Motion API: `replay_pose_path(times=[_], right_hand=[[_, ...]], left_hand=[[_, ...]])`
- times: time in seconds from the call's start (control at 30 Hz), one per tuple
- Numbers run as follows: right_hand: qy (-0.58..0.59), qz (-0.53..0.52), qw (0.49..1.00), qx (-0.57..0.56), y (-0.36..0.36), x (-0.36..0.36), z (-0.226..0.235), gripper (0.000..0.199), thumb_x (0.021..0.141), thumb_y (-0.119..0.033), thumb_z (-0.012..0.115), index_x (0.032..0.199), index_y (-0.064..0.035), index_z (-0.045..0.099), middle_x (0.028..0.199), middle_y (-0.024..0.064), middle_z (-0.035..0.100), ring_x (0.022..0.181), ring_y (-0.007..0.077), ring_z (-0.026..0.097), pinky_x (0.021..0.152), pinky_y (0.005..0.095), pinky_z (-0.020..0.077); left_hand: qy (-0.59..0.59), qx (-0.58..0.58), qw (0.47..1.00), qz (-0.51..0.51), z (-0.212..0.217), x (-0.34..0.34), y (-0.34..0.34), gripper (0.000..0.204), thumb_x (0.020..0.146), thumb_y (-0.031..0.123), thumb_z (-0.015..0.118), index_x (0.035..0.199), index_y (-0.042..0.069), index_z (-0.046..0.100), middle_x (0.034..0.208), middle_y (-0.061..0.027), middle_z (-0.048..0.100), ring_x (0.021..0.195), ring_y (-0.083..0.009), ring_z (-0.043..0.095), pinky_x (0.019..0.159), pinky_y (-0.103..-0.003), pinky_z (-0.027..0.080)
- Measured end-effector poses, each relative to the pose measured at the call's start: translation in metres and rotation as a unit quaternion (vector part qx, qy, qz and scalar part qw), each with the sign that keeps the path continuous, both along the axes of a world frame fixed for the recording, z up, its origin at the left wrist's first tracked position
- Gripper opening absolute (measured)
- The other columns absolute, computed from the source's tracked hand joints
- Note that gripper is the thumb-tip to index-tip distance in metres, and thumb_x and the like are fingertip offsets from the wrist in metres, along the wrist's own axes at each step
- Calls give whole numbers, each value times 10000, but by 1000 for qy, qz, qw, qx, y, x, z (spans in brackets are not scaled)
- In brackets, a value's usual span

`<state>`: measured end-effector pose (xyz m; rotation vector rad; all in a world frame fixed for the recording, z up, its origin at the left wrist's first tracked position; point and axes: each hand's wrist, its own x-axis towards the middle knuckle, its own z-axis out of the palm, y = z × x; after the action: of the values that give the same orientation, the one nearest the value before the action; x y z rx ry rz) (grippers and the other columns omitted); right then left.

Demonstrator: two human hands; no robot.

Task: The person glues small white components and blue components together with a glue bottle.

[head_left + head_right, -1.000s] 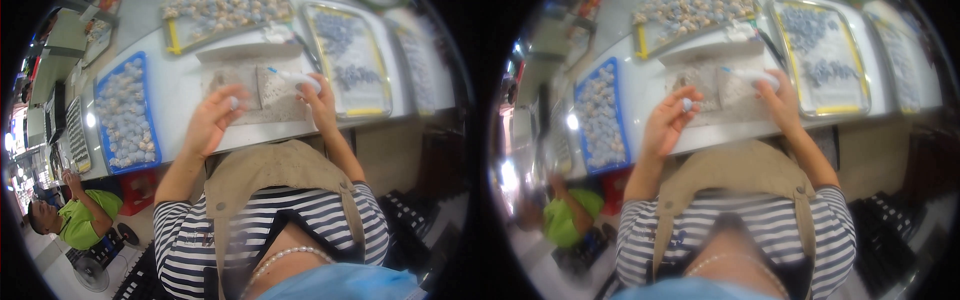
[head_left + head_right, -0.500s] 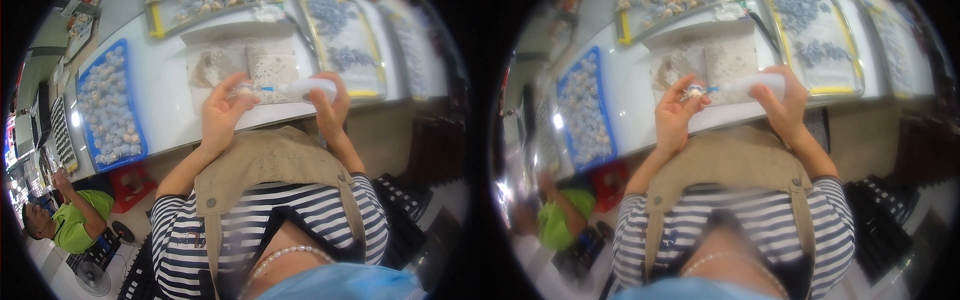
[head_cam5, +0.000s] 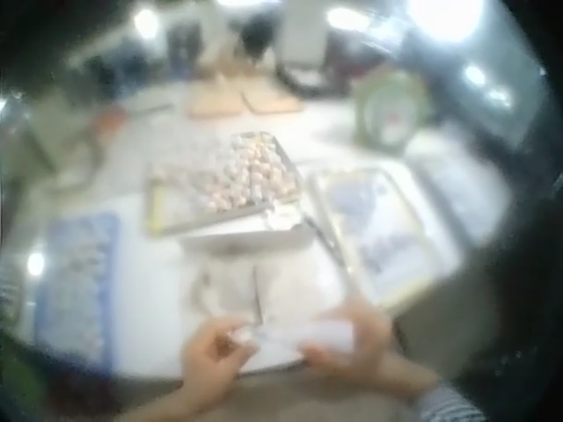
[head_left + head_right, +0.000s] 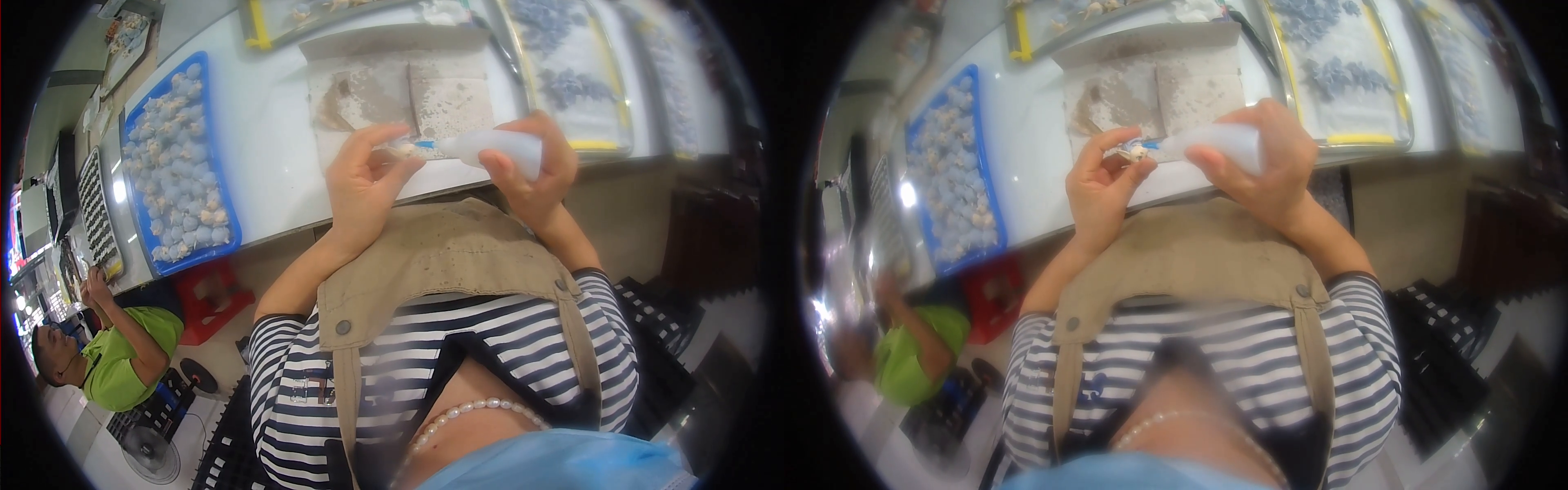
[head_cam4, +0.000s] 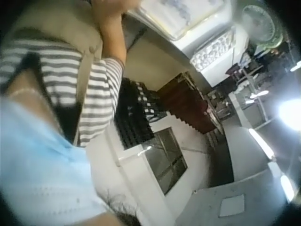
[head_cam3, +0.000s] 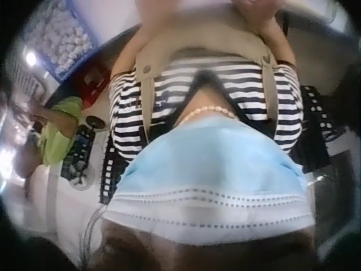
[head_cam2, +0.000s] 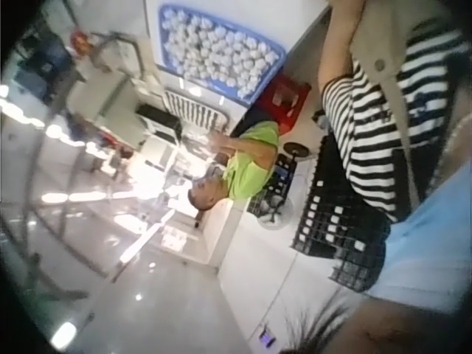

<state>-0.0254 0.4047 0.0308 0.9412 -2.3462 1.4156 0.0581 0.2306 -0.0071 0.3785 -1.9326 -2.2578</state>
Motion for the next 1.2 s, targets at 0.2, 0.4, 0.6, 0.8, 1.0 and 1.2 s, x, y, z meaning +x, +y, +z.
replay_pose_path(times=[0.2,0.4,0.6,0.8,1.0,1.2], right_hand=[[3,5,1000,7,-2,-2,0,301,627,-176,779,759,-11,564,658,100,534,559,215,521,501,281,413],[-40,-3,999,-29,6,-5,-2,278,641,-150,768,766,-7,564,674,104,550,570,208,525,526,273,423],[-46,-11,999,-26,13,-7,-2,269,646,-144,763,761,-9,561,679,99,554,579,207,527,527,277,422],[-48,-10,999,-16,12,-8,-4,264,645,-142,762,753,-12,559,675,94,552,582,218,522,520,290,416],[-105,-11,993,-45,8,-7,-8,230,691,-127,727,784,-6,555,697,78,573,617,154,539,544,269,432],[-225,-55,958,-167,-11,-26,-39,163,805,-127,619,881,-10,535,718,51,593,667,94,559,593,225,443]], left_hand=[[-7,-9,1000,1,0,0,1,345,750,-62,627,1075,-12,524,957,-77,570,840,-121,572,706,-226,480],[-42,61,997,7,9,-4,4,311,760,-36,613,1058,-5,532,960,-91,573,743,-95,563,678,-208,469],[-41,124,991,1,10,-7,11,324,775,-32,597,1075,-40,474,984,-115,583,817,-129,586,727,-228,465],[-35,126,991,-3,9,-7,13,308,779,-36,588,1064,-44,470,1019,-121,567,834,-143,590,737,-237,469],[-22,138,990,6,4,-6,6,300,782,-27,587,1058,-41,470,1034,-120,559,828,-149,593,728,-237,466],[-31,228,973,5,-1,-5,-2,306,792,10,587,1076,-4,473,1048,-117,549,818,-166,590,701,-224,457]])
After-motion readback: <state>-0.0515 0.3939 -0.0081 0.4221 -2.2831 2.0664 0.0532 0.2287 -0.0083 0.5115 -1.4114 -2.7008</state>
